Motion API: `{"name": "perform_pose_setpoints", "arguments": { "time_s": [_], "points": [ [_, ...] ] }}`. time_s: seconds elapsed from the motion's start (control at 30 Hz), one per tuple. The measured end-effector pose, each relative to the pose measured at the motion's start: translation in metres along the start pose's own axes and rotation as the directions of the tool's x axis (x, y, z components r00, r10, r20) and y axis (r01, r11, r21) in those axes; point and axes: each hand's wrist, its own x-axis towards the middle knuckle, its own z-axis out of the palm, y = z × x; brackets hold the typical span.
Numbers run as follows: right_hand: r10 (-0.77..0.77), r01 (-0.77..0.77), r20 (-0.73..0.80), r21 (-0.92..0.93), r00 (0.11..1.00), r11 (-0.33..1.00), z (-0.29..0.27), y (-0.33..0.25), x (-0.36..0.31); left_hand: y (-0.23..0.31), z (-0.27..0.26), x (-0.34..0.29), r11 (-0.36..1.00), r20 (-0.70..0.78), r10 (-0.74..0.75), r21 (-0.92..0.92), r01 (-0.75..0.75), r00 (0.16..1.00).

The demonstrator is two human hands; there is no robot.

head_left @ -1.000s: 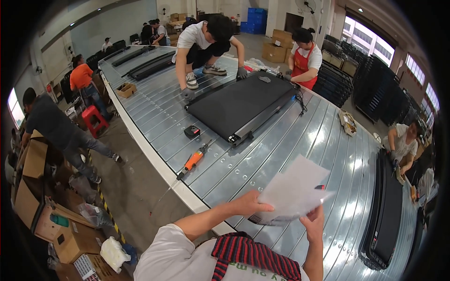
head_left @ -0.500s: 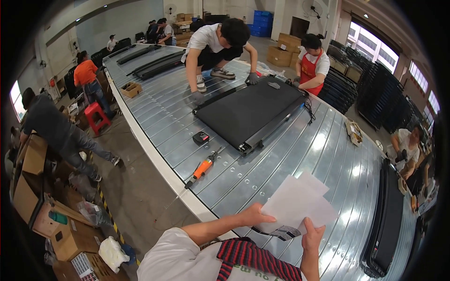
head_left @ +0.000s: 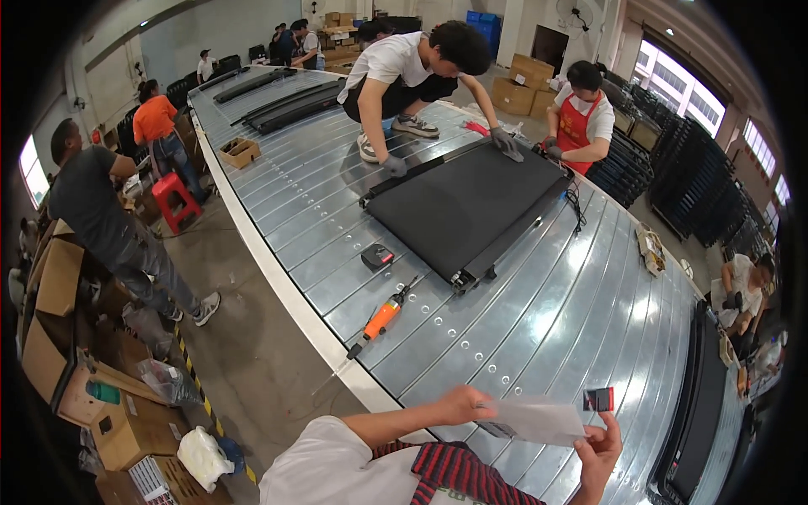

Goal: Applying QR code labels and instructional stickers to the frames of treadmills on a factory assembly line.

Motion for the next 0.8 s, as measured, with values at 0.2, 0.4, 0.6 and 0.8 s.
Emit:
{"name": "perform_pose_setpoints", "arguments": {
  "time_s": [0.2, 0.4, 0.6, 0.8],
  "points": [
    [0.297, -0.109, 0.149, -0.706, 0.943, 0.700, 0.015, -0.038, 0.003, -0.004, -0.005, 0.008, 0.991, 0.187, 0.134, -0.051, -0.126, 0.973],
    [0.358, -0.053, 0.207, -0.800, 0.910, 0.598, 0.035, -0.045, 0.006, 0.000, -0.020, 0.009, 0.996, 0.306, 0.013, -0.085, 0.014, 0.952],
    [0.231, 0.010, 0.168, -0.827, 0.958, 0.562, 0.038, -0.034, 0.003, -0.007, -0.009, -0.005, 0.992, 0.209, 0.124, -0.030, -0.120, 0.970],
    [0.116, 0.122, 0.253, -0.758, 0.960, 0.640, 0.024, -0.026, -0.016, 0.009, 0.012, -0.030, 0.966, 0.194, 0.028, -0.257, 0.023, 0.981]
  ]
}}
